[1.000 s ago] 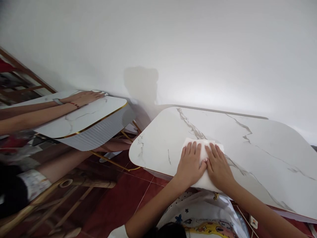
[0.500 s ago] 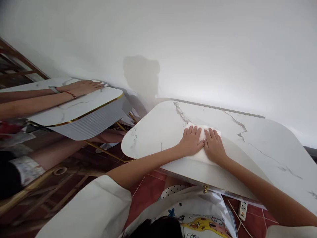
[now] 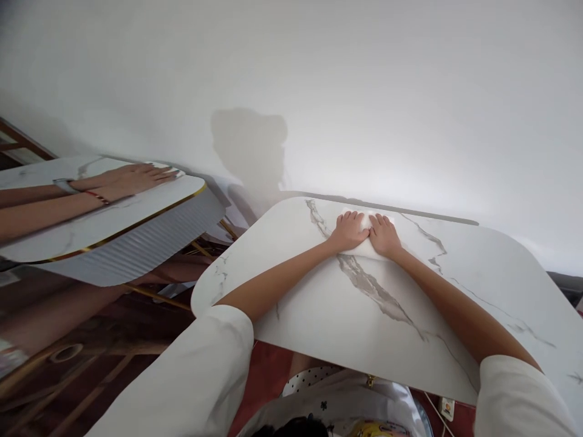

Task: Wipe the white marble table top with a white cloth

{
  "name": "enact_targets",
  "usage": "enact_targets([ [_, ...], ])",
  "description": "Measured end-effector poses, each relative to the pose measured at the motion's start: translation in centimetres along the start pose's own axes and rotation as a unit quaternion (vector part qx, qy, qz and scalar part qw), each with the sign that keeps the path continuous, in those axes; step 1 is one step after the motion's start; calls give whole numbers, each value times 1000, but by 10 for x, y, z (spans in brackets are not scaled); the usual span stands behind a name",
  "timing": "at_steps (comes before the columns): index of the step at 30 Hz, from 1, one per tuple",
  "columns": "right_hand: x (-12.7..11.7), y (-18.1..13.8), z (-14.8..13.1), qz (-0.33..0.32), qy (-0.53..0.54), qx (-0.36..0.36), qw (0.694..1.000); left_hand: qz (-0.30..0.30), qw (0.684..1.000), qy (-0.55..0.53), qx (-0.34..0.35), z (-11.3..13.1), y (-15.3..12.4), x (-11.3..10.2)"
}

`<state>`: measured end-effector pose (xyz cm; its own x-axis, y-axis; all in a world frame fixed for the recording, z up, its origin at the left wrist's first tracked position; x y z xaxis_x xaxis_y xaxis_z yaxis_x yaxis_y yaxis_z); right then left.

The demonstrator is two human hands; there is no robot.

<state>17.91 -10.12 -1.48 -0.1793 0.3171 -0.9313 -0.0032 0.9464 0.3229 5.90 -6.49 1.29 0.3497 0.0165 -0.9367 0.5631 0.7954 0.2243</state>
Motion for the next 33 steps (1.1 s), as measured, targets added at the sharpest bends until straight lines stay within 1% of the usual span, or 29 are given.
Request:
enact_targets([
  [4, 5, 23, 10, -8, 1, 6, 1000, 0, 1000, -1, 2, -9, 25, 6],
  [7, 7, 36, 14, -12, -3, -1, 1000, -3, 1000, -1, 1, -14, 39, 9],
  [11, 10, 48, 21, 1, 5, -18, 1000, 1, 1000, 12, 2, -17, 50, 11],
  [15, 14, 56, 27, 14, 14, -15, 1000, -1, 1000, 12, 2, -18, 58, 11],
  [20, 17, 58, 33, 5, 7, -9, 1000, 4, 1000, 24, 0, -16, 63, 14],
  [24, 15, 55, 43, 10, 18, -13, 1000, 7, 1000, 24, 0, -6, 67, 18],
  [28, 12, 49, 57, 11, 31, 5, 999, -2, 1000, 22, 5, 7, 69, 21],
  [33, 8, 42, 59, 16, 16, 10, 1000, 9, 1000, 15, 20, 13, 66, 22],
])
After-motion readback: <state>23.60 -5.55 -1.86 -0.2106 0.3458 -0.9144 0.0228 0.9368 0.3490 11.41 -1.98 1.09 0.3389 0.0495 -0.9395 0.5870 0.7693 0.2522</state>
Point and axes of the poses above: each hand's wrist, its own y-axis towards the middle knuckle, its own x-axis out of the palm, z = x × y, the point moved 4 cm from there along y, towards the middle knuckle, and after that the axes turned 4 degrees about -x, right-handed, at the moved point
